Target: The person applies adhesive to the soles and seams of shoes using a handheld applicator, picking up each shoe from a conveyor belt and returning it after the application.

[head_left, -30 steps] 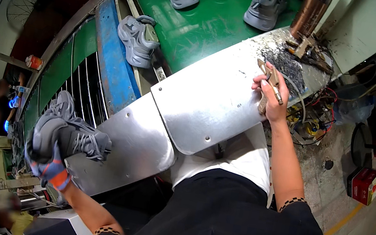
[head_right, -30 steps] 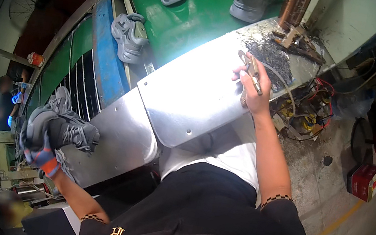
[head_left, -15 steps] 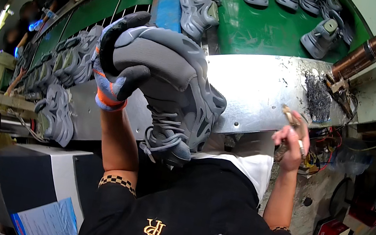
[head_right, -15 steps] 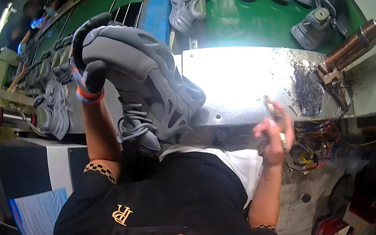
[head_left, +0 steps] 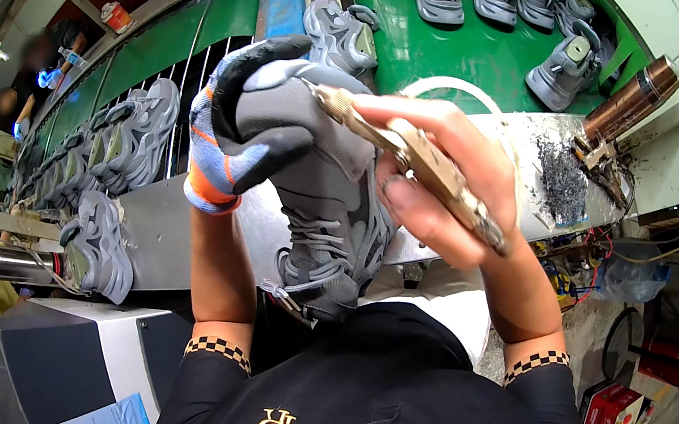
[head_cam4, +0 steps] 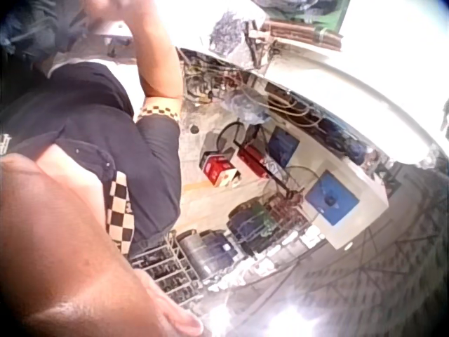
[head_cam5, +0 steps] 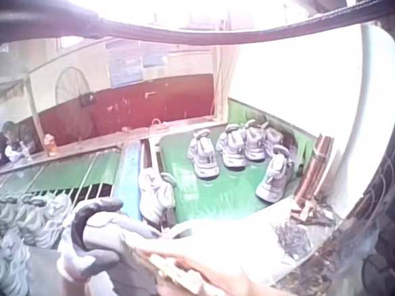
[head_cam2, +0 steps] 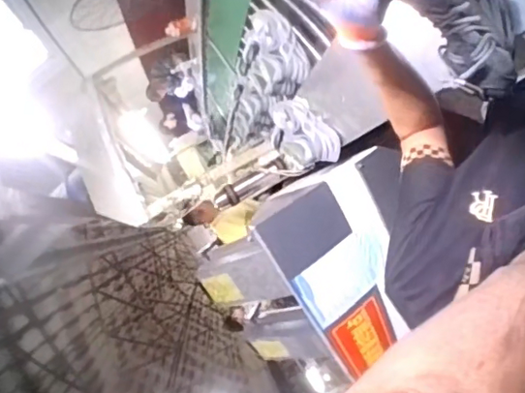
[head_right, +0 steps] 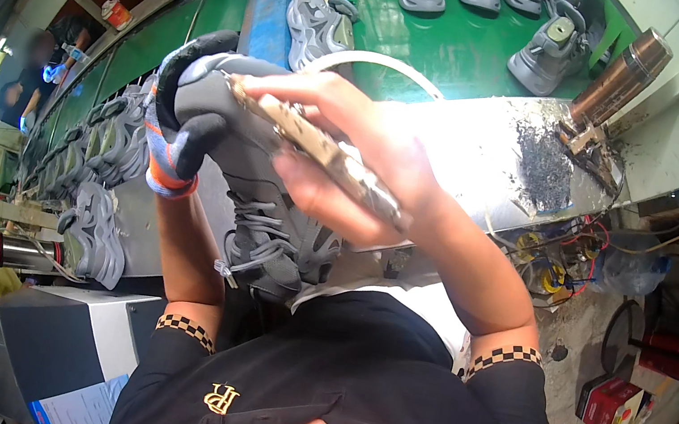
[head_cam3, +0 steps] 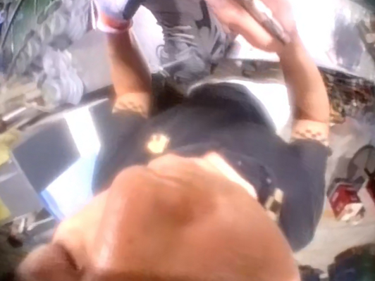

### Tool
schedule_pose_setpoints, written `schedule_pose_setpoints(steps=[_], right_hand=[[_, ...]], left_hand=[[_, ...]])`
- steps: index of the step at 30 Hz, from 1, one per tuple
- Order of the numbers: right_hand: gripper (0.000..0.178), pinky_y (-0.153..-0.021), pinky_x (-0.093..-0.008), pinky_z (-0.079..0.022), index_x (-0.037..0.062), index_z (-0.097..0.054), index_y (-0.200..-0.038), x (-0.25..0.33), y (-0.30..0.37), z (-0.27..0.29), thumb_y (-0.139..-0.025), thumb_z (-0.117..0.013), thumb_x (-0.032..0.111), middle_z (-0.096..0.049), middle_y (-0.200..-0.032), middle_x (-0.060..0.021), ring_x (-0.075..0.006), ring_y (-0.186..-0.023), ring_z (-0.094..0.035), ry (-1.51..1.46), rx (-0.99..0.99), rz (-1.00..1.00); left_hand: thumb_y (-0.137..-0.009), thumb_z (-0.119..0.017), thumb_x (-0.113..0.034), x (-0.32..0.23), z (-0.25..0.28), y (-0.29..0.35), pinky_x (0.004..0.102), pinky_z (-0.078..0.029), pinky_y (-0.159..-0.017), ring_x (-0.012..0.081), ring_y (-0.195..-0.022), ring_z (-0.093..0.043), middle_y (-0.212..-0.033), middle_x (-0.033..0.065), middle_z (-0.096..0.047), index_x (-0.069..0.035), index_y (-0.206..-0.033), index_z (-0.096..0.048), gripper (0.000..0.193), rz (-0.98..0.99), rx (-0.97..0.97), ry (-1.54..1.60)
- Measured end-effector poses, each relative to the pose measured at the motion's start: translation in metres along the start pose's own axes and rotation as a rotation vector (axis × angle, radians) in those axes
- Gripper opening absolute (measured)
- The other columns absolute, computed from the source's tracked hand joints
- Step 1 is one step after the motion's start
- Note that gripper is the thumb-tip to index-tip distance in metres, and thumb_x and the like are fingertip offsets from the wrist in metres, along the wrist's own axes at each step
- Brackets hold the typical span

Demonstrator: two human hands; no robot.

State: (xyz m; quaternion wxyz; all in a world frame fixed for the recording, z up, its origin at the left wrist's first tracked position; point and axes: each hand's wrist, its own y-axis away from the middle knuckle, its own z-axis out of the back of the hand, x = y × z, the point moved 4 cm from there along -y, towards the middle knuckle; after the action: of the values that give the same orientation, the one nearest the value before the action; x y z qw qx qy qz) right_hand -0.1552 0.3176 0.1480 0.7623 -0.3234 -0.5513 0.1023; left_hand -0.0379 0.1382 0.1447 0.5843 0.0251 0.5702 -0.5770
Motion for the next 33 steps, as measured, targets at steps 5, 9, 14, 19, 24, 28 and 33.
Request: schedule_pose_setpoints(steps=[5, 9, 14, 19, 24, 28, 33], right_hand=[[0.044, -0.077, -0.0267, -0.047, 0.0041, -0.055, -0.123, -0.026, 0.0, -0.004, -0.079, -0.058, 0.003, -0.062, -0.105, -0.0112, -0.017, -0.086, -0.059, -0.007, -0.089, 0.015], [0.046, -0.061, -0.0242, -0.043, -0.0042, -0.049, -0.126, -0.056, 0.024, -0.012, -0.082, -0.055, 0.007, -0.057, -0.077, -0.0076, -0.0115, -0.064, -0.052, -0.129, -0.176, 0.008], [0.046, -0.053, -0.0265, -0.043, -0.008, -0.043, -0.127, -0.076, 0.049, -0.023, -0.084, -0.053, 0.007, -0.054, -0.067, -0.0076, -0.0113, -0.056, -0.049, -0.286, -0.212, -0.019], [0.045, -0.053, -0.0272, -0.043, -0.0069, -0.044, -0.126, -0.095, 0.076, -0.031, -0.084, -0.054, 0.008, -0.054, -0.066, -0.0072, -0.012, -0.056, -0.05, -0.282, -0.212, -0.057], [0.044, -0.056, -0.0269, -0.045, -0.0053, -0.048, -0.123, -0.106, 0.092, -0.039, -0.082, -0.054, 0.008, -0.056, -0.066, -0.0067, -0.0122, -0.058, -0.052, -0.276, -0.227, -0.084], [0.044, -0.057, -0.0266, -0.046, -0.0054, -0.05, -0.121, -0.113, 0.106, -0.044, -0.08, -0.055, 0.008, -0.058, -0.067, -0.0067, -0.012, -0.058, -0.054, -0.228, -0.241, -0.127], [0.043, -0.057, -0.0266, -0.045, -0.0052, -0.048, -0.124, -0.117, 0.124, -0.056, -0.083, -0.054, 0.011, -0.056, -0.066, -0.0054, -0.0111, -0.057, -0.052, -0.306, -0.243, -0.186]], left_hand=[[-0.071, -0.074, -0.022, 0.017, 0.006, -0.007, 0.0365, -0.046, -0.093, 0.0236, -0.105, -0.06, -0.118, 0.0143, -0.059, 0.003, -0.126, -0.049, 0.065, 0.028, 0.027, 0.179], [-0.071, -0.068, -0.057, 0.036, 0.009, -0.011, 0.0331, -0.045, -0.091, 0.0224, -0.104, -0.059, -0.117, 0.015, -0.059, 0.006, -0.125, -0.05, 0.085, 0.044, -0.022, 0.061], [-0.073, -0.066, -0.053, 0.05, 0.011, -0.012, 0.034, -0.045, -0.092, 0.0234, -0.106, -0.059, -0.118, 0.016, -0.059, 0.007, -0.126, -0.048, 0.083, 0.041, -0.02, 0.13], [-0.073, -0.063, -0.05, 0.068, 0.02, -0.013, 0.0343, -0.044, -0.094, 0.0233, -0.108, -0.057, -0.12, 0.0164, -0.058, 0.006, -0.125, -0.051, 0.077, 0.04, -0.06, 0.139], [-0.076, -0.059, -0.051, 0.084, 0.027, -0.012, 0.0365, -0.043, -0.096, 0.0249, -0.111, -0.055, -0.122, 0.0169, -0.056, 0.005, -0.126, -0.05, 0.076, 0.064, -0.088, 0.145], [-0.078, -0.054, -0.056, 0.097, 0.032, -0.01, 0.0392, -0.042, -0.097, 0.0271, -0.113, -0.054, -0.124, 0.0173, -0.055, 0.005, -0.129, -0.047, 0.079, 0.097, -0.105, 0.156], [-0.081, -0.049, -0.06, 0.107, 0.04, -0.007, 0.0421, -0.041, -0.099, 0.0295, -0.116, -0.053, -0.125, 0.0178, -0.053, 0.004, -0.132, -0.044, 0.082, 0.141, -0.125, 0.167]])
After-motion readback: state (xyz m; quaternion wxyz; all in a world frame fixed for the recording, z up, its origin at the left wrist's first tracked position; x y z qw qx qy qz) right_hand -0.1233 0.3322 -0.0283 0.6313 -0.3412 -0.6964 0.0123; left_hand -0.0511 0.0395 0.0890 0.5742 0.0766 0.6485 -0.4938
